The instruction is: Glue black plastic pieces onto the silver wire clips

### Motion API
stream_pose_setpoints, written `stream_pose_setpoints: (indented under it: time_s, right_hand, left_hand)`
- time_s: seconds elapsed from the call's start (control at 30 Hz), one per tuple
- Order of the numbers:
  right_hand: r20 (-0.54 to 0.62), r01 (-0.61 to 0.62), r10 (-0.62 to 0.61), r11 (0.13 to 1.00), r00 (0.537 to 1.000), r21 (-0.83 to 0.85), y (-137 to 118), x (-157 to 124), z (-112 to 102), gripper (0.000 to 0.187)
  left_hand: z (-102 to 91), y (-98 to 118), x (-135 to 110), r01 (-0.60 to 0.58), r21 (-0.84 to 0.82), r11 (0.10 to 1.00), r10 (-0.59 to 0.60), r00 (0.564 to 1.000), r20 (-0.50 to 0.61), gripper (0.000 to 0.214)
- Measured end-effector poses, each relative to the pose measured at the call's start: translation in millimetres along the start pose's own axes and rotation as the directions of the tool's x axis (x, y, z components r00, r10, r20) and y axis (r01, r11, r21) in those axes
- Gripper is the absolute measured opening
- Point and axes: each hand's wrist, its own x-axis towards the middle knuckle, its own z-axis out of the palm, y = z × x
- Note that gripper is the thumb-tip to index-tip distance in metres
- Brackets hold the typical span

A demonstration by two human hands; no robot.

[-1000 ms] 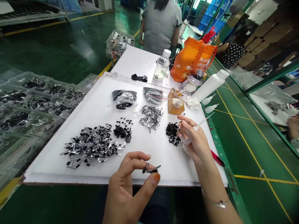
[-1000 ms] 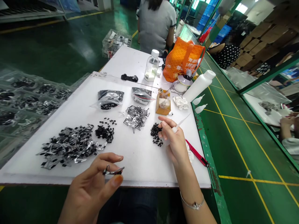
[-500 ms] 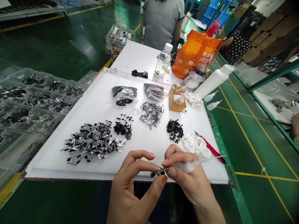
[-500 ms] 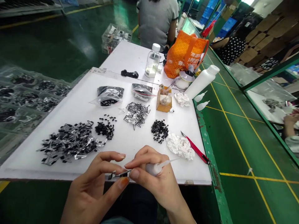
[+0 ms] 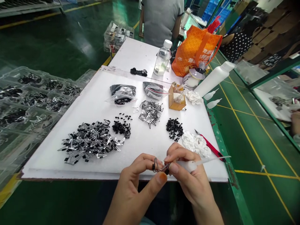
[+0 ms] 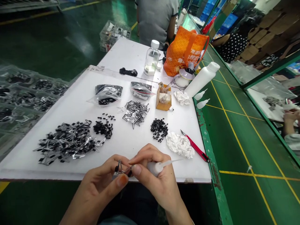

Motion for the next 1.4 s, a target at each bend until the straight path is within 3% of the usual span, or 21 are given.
stream_pose_setpoints:
  time_s: [0.13, 0.23, 0.37, 0.53, 0.8, 0.9, 0.97, 1.03, 1.1, 1.2, 1.27, 1.4]
  right_hand:
    - [0.034, -0.066, 0.062, 0.989, 0.998, 0.135, 1, 0, 2, 0.005]
    - [0.060, -0.127, 0.116, 0.961, 0.991, 0.244, 2, -1, 4, 0.003]
    - [0.031, -0.167, 0.165, 0.941, 0.986, 0.295, 2, -3, 8, 0.007]
    - [-0.018, -0.166, 0.177, 0.949, 0.984, 0.267, 0, -3, 11, 0.013]
    - [-0.004, -0.172, 0.182, 0.938, 0.983, 0.301, 1, -4, 13, 0.009]
    - [-0.028, -0.161, 0.175, 0.949, 0.984, 0.272, 2, -4, 12, 0.010]
    - [-0.065, -0.141, 0.158, 0.968, 0.985, 0.208, 3, -5, 10, 0.011]
    - [-0.087, -0.128, 0.141, 0.983, 0.986, 0.135, 4, -7, 6, 0.010]
    - [-0.088, -0.123, 0.130, 0.989, 0.988, 0.083, 6, -10, 2, 0.009]
    - [-0.084, -0.108, 0.111, 0.993, 0.990, 0.037, 7, -13, -1, 0.009]
    - [-0.097, -0.083, 0.082, 0.996, 0.992, -0.007, 6, -14, -2, 0.008]
    - [-0.130, -0.037, 0.023, 0.993, 0.991, -0.108, 4, -16, -2, 0.007]
  left_hand:
    - [-2.6, 0, 5, 0.228, -0.208, 0.951, -0.185, 0.961, 0.207, 0.031]
    - [-2.1, 1, 5, 0.375, -0.352, 0.858, -0.285, 0.916, 0.282, 0.032]
    - [-2.4, -2, 3, 0.512, -0.389, 0.765, -0.396, 0.852, 0.343, 0.035]
    - [-3.9, -6, 2, 0.559, -0.390, 0.732, -0.444, 0.825, 0.349, 0.038]
    - [-2.9, -5, 2, 0.572, -0.502, 0.649, -0.410, 0.818, 0.403, 0.025]
    - [-2.6, -4, 2, 0.477, -0.413, 0.776, -0.363, 0.873, 0.326, 0.032]
    - [-2.8, -3, 1, 0.308, -0.237, 0.921, -0.260, 0.942, 0.213, 0.035]
    - [-3.5, -2, 0, 0.086, 0.026, 0.996, -0.088, 0.992, 0.089, 0.030]
    - [-5.0, -1, -1, -0.137, 0.302, 0.943, 0.138, 0.990, 0.017, 0.019]
    - [-8.5, -1, -2, -0.363, 0.586, 0.724, 0.430, 0.903, 0.028, 0.005]
    - [-10.7, -2, -4, -0.419, 0.676, 0.607, 0.524, 0.850, 0.057, 0.011]
    - [-11.6, -2, -7, -0.468, 0.735, 0.490, 0.609, 0.788, 0.096, 0.025]
